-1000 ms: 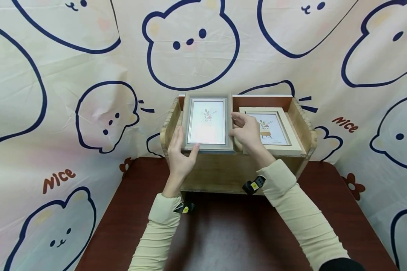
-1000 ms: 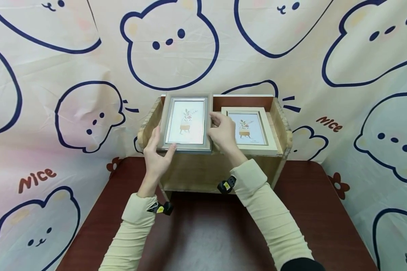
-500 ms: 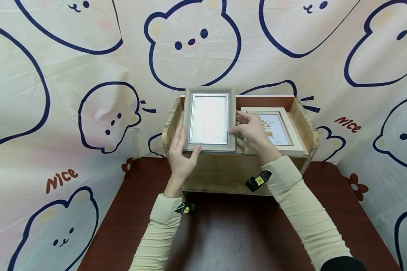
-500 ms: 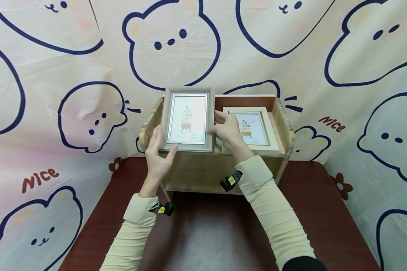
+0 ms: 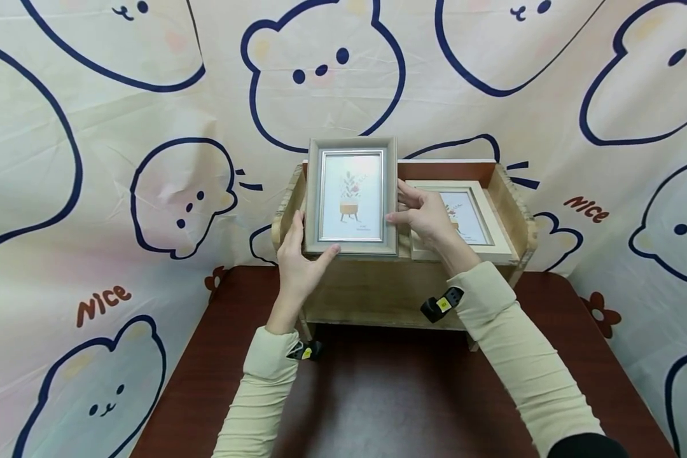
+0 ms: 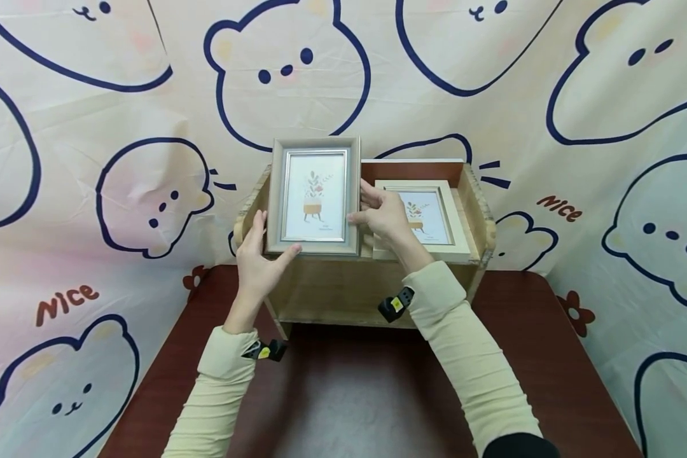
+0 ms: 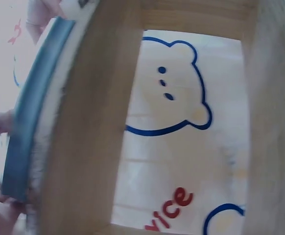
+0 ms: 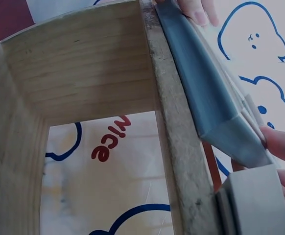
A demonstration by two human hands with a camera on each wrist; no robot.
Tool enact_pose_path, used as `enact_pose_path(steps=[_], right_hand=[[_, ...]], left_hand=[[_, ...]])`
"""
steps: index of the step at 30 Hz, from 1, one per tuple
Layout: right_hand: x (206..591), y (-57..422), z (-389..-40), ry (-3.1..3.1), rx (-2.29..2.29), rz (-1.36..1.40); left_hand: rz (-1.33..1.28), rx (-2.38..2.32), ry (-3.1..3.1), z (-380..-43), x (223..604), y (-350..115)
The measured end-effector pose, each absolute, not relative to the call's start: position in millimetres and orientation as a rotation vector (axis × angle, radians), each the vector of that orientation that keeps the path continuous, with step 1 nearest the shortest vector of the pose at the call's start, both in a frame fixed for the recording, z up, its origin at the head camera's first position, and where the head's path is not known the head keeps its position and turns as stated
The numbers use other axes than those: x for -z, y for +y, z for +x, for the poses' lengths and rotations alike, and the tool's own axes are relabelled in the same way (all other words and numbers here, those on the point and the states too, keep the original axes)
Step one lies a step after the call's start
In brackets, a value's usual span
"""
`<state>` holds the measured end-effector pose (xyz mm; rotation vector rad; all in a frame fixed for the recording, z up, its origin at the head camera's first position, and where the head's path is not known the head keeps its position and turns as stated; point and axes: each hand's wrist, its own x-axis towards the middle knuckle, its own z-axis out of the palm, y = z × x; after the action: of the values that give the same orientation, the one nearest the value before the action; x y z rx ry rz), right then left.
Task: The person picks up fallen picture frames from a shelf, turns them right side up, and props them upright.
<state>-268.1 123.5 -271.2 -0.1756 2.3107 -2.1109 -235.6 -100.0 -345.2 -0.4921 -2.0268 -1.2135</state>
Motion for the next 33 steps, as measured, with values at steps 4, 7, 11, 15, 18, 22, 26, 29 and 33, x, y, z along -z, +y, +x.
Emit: enact_pose_path(steps=[4,7,11,15,18,22,26,29,33], right_hand=[[271,122,-267,2.320,2.144,-0.226],[271,122,-266,2.314,2.169,-0.263],[271,122,-265,2.315,2.175,-0.300],[271,122,-266,2.335,2.188,-0.353],[270,122,-266,2.369,2.185,-0.378],[270,122,-267,2.454,2.134,-0.401],[268,125,-267,2.584,2.035,-0.473],[262,129,-268,2.685,1.957,-0.551],[248,131,-271,2.779,1.890,-0.651]], left_hand=[[-0.407,1.245,-2.260,-231,331,-107],[-0.408,1.248,-2.371,-231,323,-110],[-0.420,1.230,-2.428,-232,318,-112],[-0.438,1.208,-2.416,-234,317,-112],[-0.441,1.180,-2.398,-237,318,-112],[-0.454,1.164,-2.369,-243,322,-112],[-0.479,1.171,-2.328,-249,326,-111],[-0.500,1.163,-2.285,-252,329,-110],[-0.524,1.157,-2.237,-256,332,-109]])
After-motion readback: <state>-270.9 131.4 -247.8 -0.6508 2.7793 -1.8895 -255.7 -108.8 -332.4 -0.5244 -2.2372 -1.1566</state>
